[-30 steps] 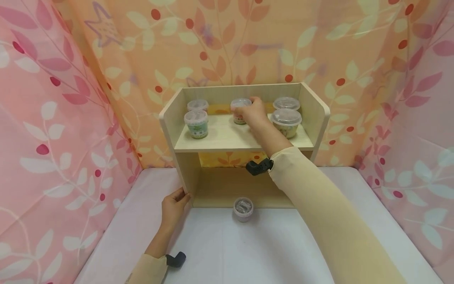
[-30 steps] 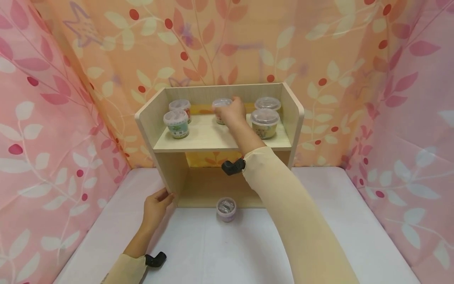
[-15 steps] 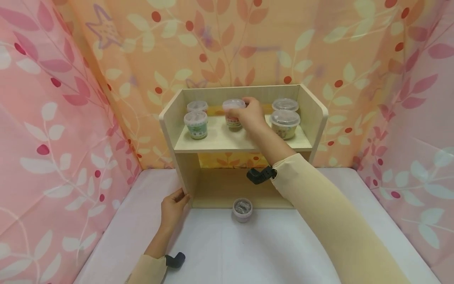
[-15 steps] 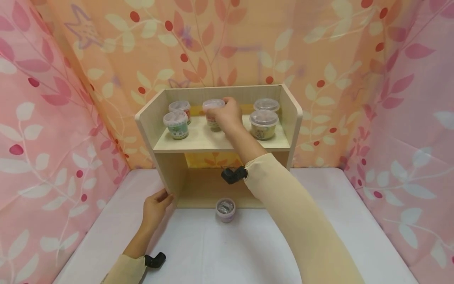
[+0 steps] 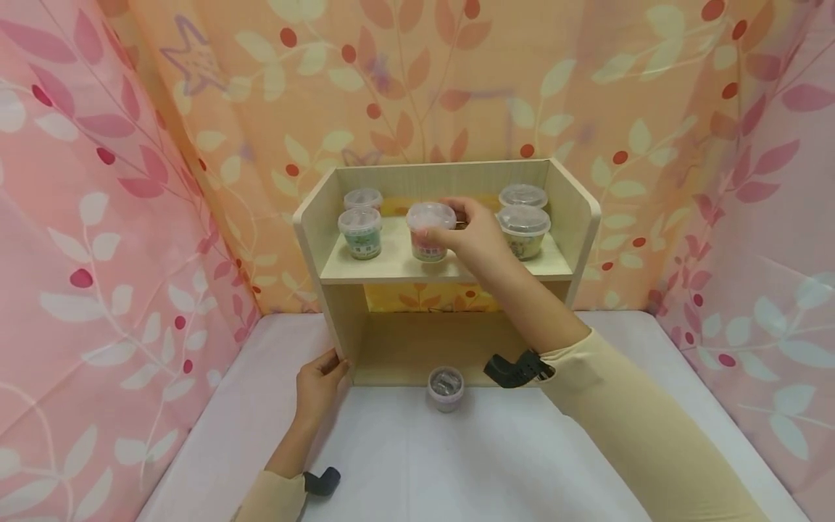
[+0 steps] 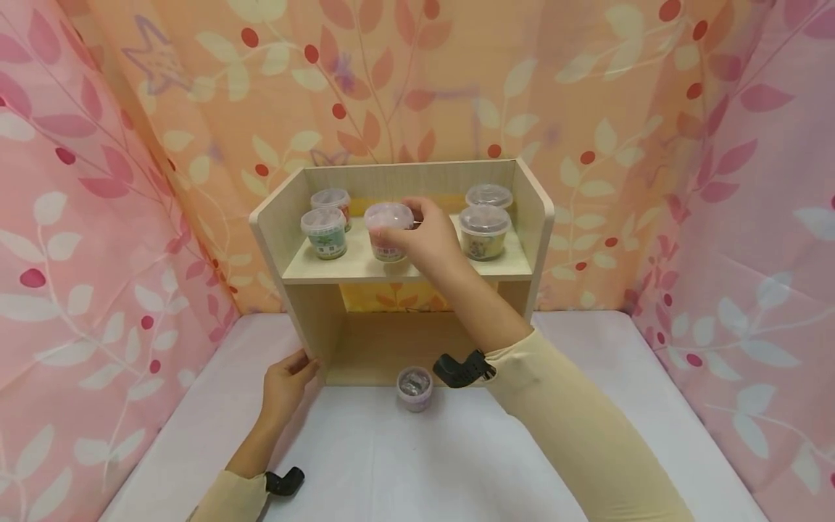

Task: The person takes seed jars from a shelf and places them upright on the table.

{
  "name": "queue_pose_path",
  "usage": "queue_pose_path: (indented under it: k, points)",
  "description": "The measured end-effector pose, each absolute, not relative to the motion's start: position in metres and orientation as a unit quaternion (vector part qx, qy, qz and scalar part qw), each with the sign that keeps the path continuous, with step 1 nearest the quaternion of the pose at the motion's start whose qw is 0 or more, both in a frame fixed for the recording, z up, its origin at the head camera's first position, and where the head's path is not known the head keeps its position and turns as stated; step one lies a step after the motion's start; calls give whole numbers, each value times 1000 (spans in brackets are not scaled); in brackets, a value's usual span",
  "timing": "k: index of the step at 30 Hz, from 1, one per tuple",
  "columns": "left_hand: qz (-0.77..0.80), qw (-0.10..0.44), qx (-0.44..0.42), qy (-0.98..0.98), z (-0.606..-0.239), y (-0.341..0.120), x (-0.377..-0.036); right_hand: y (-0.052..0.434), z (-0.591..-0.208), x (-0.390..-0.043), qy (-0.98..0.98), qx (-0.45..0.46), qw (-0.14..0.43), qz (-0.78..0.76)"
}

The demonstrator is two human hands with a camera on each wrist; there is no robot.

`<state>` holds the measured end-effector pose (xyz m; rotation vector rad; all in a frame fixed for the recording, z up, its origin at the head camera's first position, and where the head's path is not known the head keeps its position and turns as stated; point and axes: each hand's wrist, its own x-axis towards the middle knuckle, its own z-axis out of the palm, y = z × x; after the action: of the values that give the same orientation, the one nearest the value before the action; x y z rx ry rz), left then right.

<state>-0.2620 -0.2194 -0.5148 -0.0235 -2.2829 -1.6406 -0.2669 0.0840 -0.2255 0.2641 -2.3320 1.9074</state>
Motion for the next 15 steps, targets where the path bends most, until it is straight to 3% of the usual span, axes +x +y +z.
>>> queue_pose_path:
  k: [15]
  points:
    - [-568,155,3,-808,-511,-218,-259,107,-257,-206,-759,147,-2,634]
